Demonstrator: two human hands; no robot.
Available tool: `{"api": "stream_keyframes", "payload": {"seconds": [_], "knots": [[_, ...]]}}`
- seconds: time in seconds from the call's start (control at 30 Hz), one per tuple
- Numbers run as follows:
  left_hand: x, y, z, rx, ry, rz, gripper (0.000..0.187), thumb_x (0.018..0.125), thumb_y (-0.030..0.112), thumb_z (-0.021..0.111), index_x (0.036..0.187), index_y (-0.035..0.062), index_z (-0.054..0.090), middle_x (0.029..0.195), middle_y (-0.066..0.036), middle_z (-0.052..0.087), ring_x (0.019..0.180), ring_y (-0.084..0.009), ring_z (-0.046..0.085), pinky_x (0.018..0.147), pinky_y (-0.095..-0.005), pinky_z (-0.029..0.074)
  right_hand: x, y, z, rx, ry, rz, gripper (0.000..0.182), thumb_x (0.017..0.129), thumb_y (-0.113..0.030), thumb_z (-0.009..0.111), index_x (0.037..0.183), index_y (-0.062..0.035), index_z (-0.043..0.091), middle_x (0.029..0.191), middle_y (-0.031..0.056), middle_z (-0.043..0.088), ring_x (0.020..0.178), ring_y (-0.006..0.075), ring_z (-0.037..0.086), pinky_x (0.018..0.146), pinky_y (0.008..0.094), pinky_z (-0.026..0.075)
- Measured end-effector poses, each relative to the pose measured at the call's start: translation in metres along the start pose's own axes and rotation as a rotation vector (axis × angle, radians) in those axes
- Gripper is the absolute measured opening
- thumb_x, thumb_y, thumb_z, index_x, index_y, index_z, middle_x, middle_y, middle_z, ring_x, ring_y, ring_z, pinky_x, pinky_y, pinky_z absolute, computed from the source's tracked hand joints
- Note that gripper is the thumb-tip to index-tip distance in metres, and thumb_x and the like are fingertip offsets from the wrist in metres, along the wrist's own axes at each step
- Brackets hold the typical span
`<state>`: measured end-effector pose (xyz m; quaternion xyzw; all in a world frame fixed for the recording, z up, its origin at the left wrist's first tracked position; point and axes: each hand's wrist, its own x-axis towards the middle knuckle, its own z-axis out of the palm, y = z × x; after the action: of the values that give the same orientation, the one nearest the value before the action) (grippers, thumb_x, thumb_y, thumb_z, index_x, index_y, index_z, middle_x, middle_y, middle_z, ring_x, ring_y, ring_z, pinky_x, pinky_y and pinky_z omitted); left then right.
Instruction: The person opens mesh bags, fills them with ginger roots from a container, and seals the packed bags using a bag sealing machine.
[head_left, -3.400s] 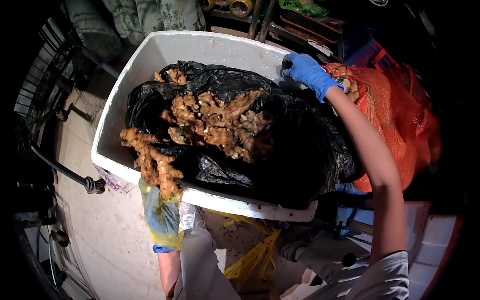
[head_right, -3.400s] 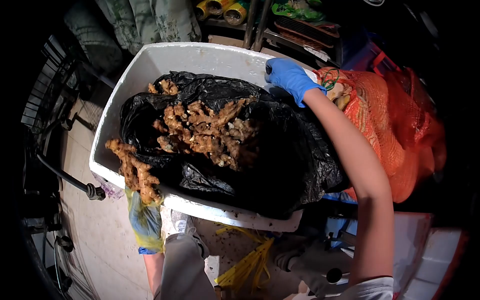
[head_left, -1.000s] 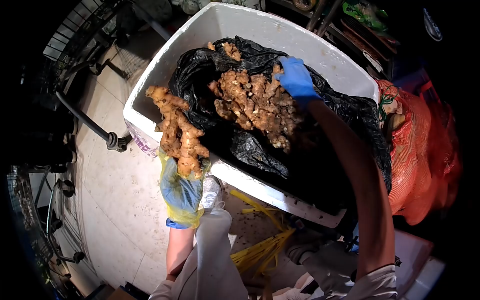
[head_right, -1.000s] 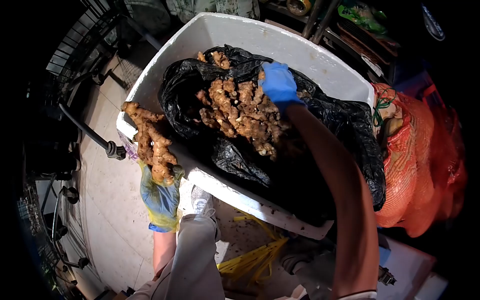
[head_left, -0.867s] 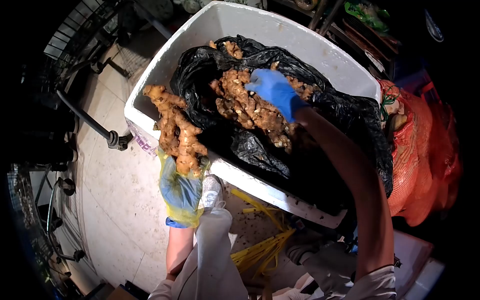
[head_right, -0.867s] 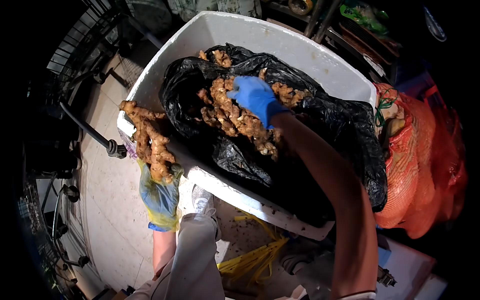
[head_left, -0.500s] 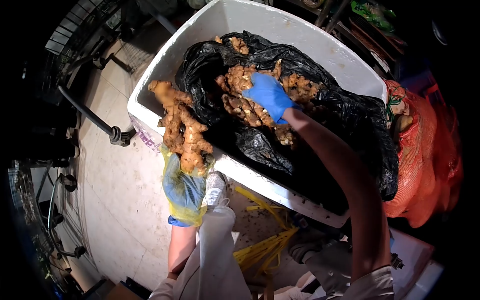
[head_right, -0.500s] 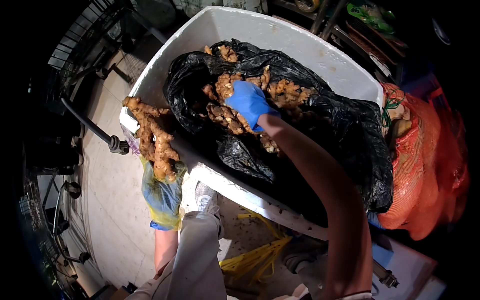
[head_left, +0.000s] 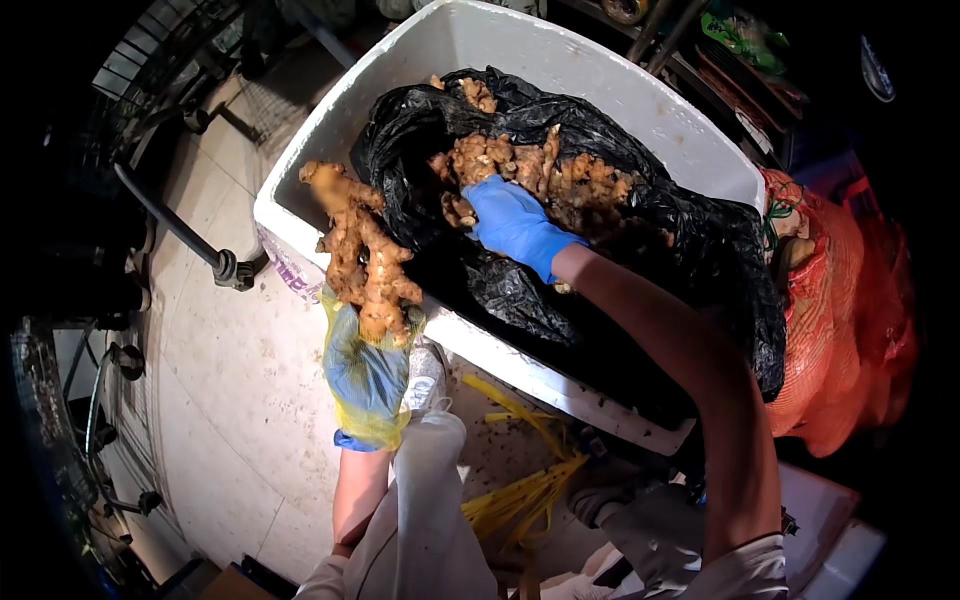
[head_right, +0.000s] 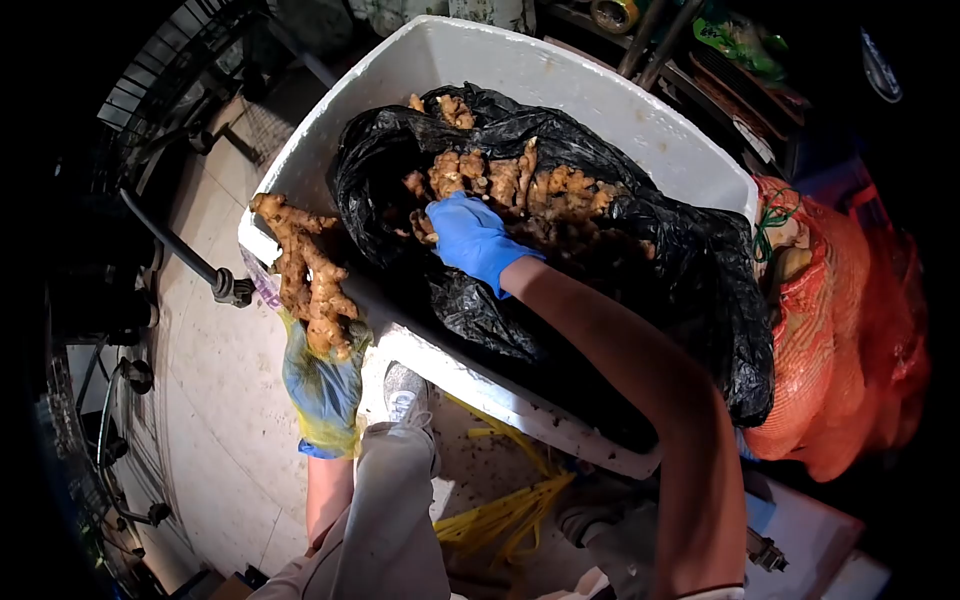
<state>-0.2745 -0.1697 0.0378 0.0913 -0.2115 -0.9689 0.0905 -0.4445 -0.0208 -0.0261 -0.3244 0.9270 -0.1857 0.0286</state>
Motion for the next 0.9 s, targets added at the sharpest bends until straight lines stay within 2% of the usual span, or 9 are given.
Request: {"api": "stream_keyframes", "payload": {"seconds": [0.03, 0.1, 0.23, 0.37, 0.5, 0.63, 0.7, 0.83, 0.9], "knots": [[-0.001, 0.001, 0.0, -0.036, -0.005, -0.004, 0.038, 0.086, 0.014, 0.038, 0.123, 0.0056, 0.031, 0.118, -0.014, 0.041, 0.103, -0.0258, 0.045, 0.085, -0.0405, 0.042, 0.001, -0.001, 0.001, -0.002, 0.013, 0.034, 0.021, 0.064, -0.013, 0.061, 0.081, -0.003, 0.056, 0.078, 0.0151, 0.056, 0.082, 0.0297, 0.054, 0.072, 0.035, 0.044], [-0.002, 0.003, -0.004, -0.062, -0.003, -0.009, 0.039, 0.086, 0.014, 0.037, 0.123, 0.0051, 0.03, 0.119, -0.015, 0.04, 0.103, -0.0269, 0.044, 0.085, -0.0407, 0.041, 0.001, -0.011, -0.02, 0.046, -0.182, 0.145, 0.036, 0.063, -0.012, 0.064, 0.095, 0.0015, 0.054, 0.091, 0.0167, 0.054, 0.089, 0.0302, 0.051, 0.08, 0.0345, 0.04], [-0.002, 0.005, -0.011, -0.072, 0.028, 0.001, 0.039, 0.086, 0.014, 0.037, 0.123, 0.0054, 0.03, 0.119, -0.015, 0.039, 0.104, -0.0276, 0.044, 0.085, -0.0414, 0.04, 0.001, 0.0, -0.019, 0.088, -0.142, 0.025, 0.039, 0.061, -0.013, 0.068, 0.094, 0.0022, 0.054, 0.088, 0.0176, 0.055, 0.086, 0.0314, 0.051, 0.075, 0.0354, 0.042], [0.001, 0.003, -0.009, -0.064, -0.003, 0.001, 0.039, 0.087, 0.015, 0.037, 0.123, 0.0054, 0.03, 0.119, -0.015, 0.04, 0.104, -0.0273, 0.045, 0.086, -0.0418, 0.04, 0.003, 0.003, -0.027, 0.201, -0.186, 0.067, 0.038, 0.061, -0.012, 0.068, 0.093, 0.002, 0.054, 0.084, 0.0176, 0.055, 0.082, 0.0307, 0.054, 0.073, 0.0353, 0.042], [-0.002, 0.007, -0.013, -0.091, 0.019, -0.007, 0.038, 0.087, 0.016, 0.037, 0.123, 0.0049, 0.031, 0.118, -0.015, 0.041, 0.102, -0.0272, 0.045, 0.084, -0.0416, 0.041, -0.001, 0.014, -0.031, 0.298, -0.173, 0.094, 0.036, 0.064, -0.011, 0.067, 0.094, 0.0021, 0.053, 0.082, 0.0187, 0.057, 0.079, 0.0257, 0.056, 0.068, 0.0346, 0.044], [-0.001, 0.006, -0.009, -0.033, 0.063, 0.004, 0.038, 0.087, 0.017, 0.038, 0.121, 0.0036, 0.032, 0.116, -0.016, 0.042, 0.102, -0.0273, 0.046, 0.082, -0.0407, 0.042, 0.002, 0.02, -0.035, 0.515, -0.164, 0.07, 0.044, 0.066, -0.013, 0.066, 0.104, -0.0002, 0.051, 0.085, 0.0132, 0.058, 0.081, 0.0212, 0.056, 0.072, 0.0309, 0.044], [-0.002, 0.007, -0.009, -0.025, 0.058, -0.004, 0.037, 0.087, 0.017, 0.038, 0.121, 0.0032, 0.032, 0.116, -0.016, 0.042, 0.101, -0.0273, 0.046, 0.082, -0.0407, 0.042, 0.004, 0.025, -0.062, 0.669, -0.211, 0.255, 0.044, 0.07, -0.017, 0.063, 0.109, -0.0011, 0.049, 0.089, 0.0107, 0.058, 0.084, 0.0183, 0.054, 0.073, 0.0285, 0.043], [-0.003, 0.003, 0.0, -0.025, 0.02, -0.03, 0.038, 0.086, 0.016, 0.04, 0.121, 0.0058, 0.032, 0.114, -0.014, 0.044, 0.099, -0.0239, 0.048, 0.082, -0.0376, 0.043, -0.016, 0.056, -0.1, 0.523, -0.163, 0.278, 0.038, 0.071, -0.022, 0.058, 0.102, -0.001, 0.052, 0.089, 0.0094, 0.057, 0.081, 0.0161, 0.053, 0.072, 0.0265, 0.041], [-0.004, -0.002, 0.003, 0.035, -0.007, -0.004, 0.038, 0.086, 0.015, 0.04, 0.121, 0.0048, 0.031, 0.114, -0.014, 0.043, 0.099, -0.0247, 0.048, 0.081, -0.0373, 0.044, -0.032, 0.067, -0.106, 0.304, -0.332, 0.258, 0.032, 0.071, -0.022, 0.058, 0.094, -0.0004, 0.055, 0.085, 0.0096, 0.057, 0.08, 0.0168, 0.053, 0.07, 0.0278, 0.042]]}}
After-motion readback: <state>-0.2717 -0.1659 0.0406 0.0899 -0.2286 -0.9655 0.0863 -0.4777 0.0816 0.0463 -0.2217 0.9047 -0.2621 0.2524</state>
